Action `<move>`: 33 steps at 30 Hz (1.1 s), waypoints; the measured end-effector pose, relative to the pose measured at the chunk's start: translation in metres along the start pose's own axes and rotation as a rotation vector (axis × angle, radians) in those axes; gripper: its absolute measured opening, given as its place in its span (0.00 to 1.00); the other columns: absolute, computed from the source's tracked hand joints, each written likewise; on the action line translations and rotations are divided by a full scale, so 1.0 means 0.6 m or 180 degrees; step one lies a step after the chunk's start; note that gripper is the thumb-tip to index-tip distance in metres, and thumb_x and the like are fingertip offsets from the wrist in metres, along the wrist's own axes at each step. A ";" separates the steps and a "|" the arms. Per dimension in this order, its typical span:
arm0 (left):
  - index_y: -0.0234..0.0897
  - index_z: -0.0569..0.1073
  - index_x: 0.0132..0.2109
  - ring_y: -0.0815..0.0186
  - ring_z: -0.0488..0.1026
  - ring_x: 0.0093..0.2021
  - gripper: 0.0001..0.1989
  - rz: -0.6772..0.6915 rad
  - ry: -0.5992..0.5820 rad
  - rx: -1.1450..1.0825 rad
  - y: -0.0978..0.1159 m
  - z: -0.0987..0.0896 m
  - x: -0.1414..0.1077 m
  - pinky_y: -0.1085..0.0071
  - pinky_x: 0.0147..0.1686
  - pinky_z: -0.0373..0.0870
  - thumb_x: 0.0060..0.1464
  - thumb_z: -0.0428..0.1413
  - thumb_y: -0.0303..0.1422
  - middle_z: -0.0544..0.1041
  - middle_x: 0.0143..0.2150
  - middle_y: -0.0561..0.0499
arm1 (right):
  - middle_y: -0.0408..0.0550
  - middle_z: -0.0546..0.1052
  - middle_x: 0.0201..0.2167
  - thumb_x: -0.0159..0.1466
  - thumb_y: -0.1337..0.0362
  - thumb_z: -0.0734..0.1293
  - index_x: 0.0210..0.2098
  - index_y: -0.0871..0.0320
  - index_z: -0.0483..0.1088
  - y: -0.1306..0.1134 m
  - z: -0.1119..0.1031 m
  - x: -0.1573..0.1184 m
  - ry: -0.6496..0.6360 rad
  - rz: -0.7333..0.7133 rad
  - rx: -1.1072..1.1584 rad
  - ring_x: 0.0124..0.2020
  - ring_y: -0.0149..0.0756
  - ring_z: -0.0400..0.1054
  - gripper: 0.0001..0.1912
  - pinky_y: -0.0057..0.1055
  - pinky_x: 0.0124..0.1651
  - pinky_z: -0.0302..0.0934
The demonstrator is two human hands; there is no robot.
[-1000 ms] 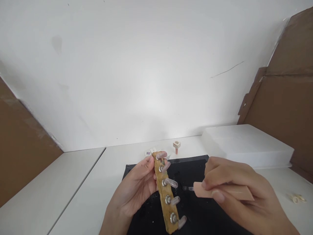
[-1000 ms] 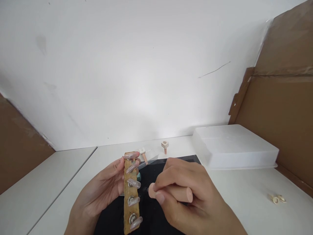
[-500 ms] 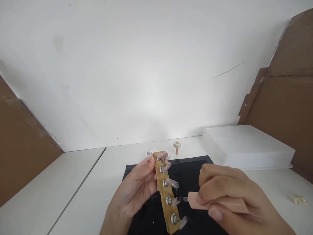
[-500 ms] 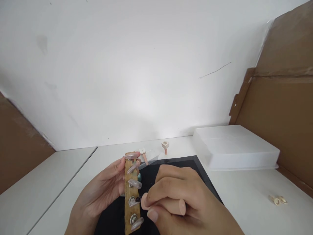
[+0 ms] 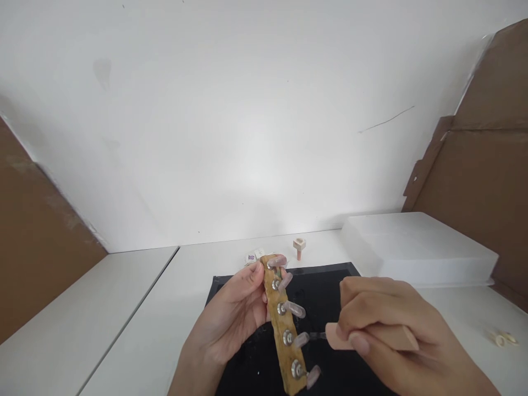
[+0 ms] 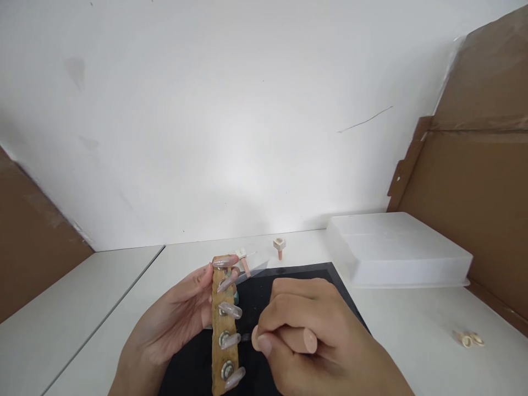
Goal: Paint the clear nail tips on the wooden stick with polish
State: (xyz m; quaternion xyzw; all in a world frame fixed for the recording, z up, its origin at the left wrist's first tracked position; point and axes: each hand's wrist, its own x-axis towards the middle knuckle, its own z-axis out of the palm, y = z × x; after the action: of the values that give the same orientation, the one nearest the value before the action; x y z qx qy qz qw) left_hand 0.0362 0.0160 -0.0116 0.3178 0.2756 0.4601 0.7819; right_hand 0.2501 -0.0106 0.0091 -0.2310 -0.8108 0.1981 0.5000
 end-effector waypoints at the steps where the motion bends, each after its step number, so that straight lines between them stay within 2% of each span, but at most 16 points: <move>1: 0.32 0.79 0.47 0.66 0.74 0.37 0.12 -0.0009 0.0002 -0.0004 0.000 -0.002 0.000 0.70 0.34 0.75 0.62 0.55 0.31 0.77 0.39 0.45 | 0.35 0.62 0.17 0.55 0.79 0.61 0.25 0.56 0.66 0.002 0.000 -0.001 0.0005 0.0010 -0.0007 0.17 0.23 0.58 0.12 0.21 0.21 0.52; 5: 0.31 0.79 0.47 0.66 0.74 0.38 0.12 -0.0022 0.0007 -0.0043 0.001 -0.006 0.002 0.70 0.34 0.75 0.61 0.56 0.31 0.77 0.39 0.45 | 0.37 0.69 0.21 0.58 0.77 0.64 0.31 0.55 0.70 0.004 0.000 0.001 -0.0030 -0.0162 0.0211 0.20 0.25 0.62 0.10 0.22 0.24 0.56; 9: 0.30 0.79 0.46 0.65 0.73 0.38 0.11 -0.0016 -0.0033 -0.0028 0.004 0.002 0.004 0.70 0.34 0.74 0.60 0.57 0.31 0.77 0.38 0.46 | 0.38 0.70 0.19 0.63 0.73 0.66 0.30 0.56 0.71 -0.004 0.001 0.011 -0.0058 -0.0363 0.0285 0.19 0.24 0.62 0.08 0.21 0.21 0.55; 13: 0.32 0.80 0.45 0.66 0.72 0.36 0.11 0.0006 -0.0165 -0.0050 0.004 0.009 0.002 0.70 0.34 0.74 0.60 0.57 0.32 0.76 0.36 0.47 | 0.37 0.68 0.18 0.58 0.77 0.63 0.27 0.56 0.70 -0.009 0.001 0.012 -0.0041 -0.0234 0.0161 0.18 0.24 0.61 0.11 0.20 0.21 0.55; 18: 0.31 0.80 0.46 0.67 0.73 0.34 0.11 0.0013 -0.0089 -0.0057 0.002 -0.002 -0.001 0.70 0.32 0.74 0.61 0.56 0.32 0.76 0.37 0.46 | 0.35 0.61 0.15 0.55 0.78 0.61 0.22 0.56 0.66 -0.008 0.005 0.004 0.0157 -0.0020 -0.0120 0.15 0.23 0.56 0.12 0.20 0.19 0.51; 21: 0.30 0.80 0.46 0.67 0.73 0.35 0.12 0.0009 -0.0109 -0.0064 0.003 -0.007 0.000 0.70 0.32 0.74 0.61 0.55 0.32 0.76 0.37 0.46 | 0.35 0.66 0.16 0.56 0.78 0.62 0.27 0.55 0.69 -0.005 0.006 0.004 0.0229 -0.0112 0.0005 0.17 0.23 0.59 0.11 0.20 0.21 0.53; 24: 0.30 0.80 0.46 0.68 0.73 0.35 0.12 -0.0002 -0.0054 -0.0066 0.006 -0.005 0.004 0.71 0.32 0.75 0.62 0.55 0.31 0.76 0.37 0.45 | 0.38 0.71 0.19 0.62 0.74 0.65 0.31 0.55 0.71 -0.002 0.005 0.007 0.0055 -0.0320 0.0228 0.19 0.25 0.61 0.07 0.21 0.22 0.56; 27: 0.30 0.80 0.46 0.67 0.73 0.36 0.12 -0.0005 -0.0004 -0.0075 0.008 0.002 0.005 0.71 0.32 0.75 0.62 0.54 0.31 0.76 0.37 0.45 | 0.40 0.70 0.21 0.64 0.69 0.67 0.32 0.56 0.71 -0.001 0.003 0.010 -0.0092 -0.0375 0.0326 0.19 0.25 0.62 0.05 0.21 0.21 0.56; 31: 0.30 0.80 0.46 0.66 0.74 0.36 0.12 0.0013 -0.0089 -0.0100 0.008 0.008 0.001 0.69 0.33 0.76 0.61 0.55 0.31 0.77 0.37 0.45 | 0.38 0.68 0.18 0.56 0.79 0.63 0.28 0.56 0.71 -0.005 0.002 0.012 -0.0037 -0.0267 0.0128 0.17 0.25 0.61 0.12 0.21 0.20 0.55; 33: 0.30 0.80 0.46 0.66 0.74 0.36 0.11 0.0023 -0.0117 -0.0112 0.007 0.007 -0.002 0.69 0.33 0.76 0.61 0.56 0.31 0.77 0.36 0.46 | 0.37 0.66 0.16 0.54 0.80 0.61 0.26 0.56 0.68 -0.007 0.002 0.010 0.0045 -0.0180 -0.0057 0.17 0.24 0.60 0.13 0.21 0.19 0.53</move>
State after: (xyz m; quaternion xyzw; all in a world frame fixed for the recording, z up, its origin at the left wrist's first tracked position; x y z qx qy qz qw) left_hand 0.0362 0.0154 -0.0053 0.3135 0.2518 0.4618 0.7906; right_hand 0.2459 -0.0105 0.0149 -0.2139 -0.8151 0.1749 0.5091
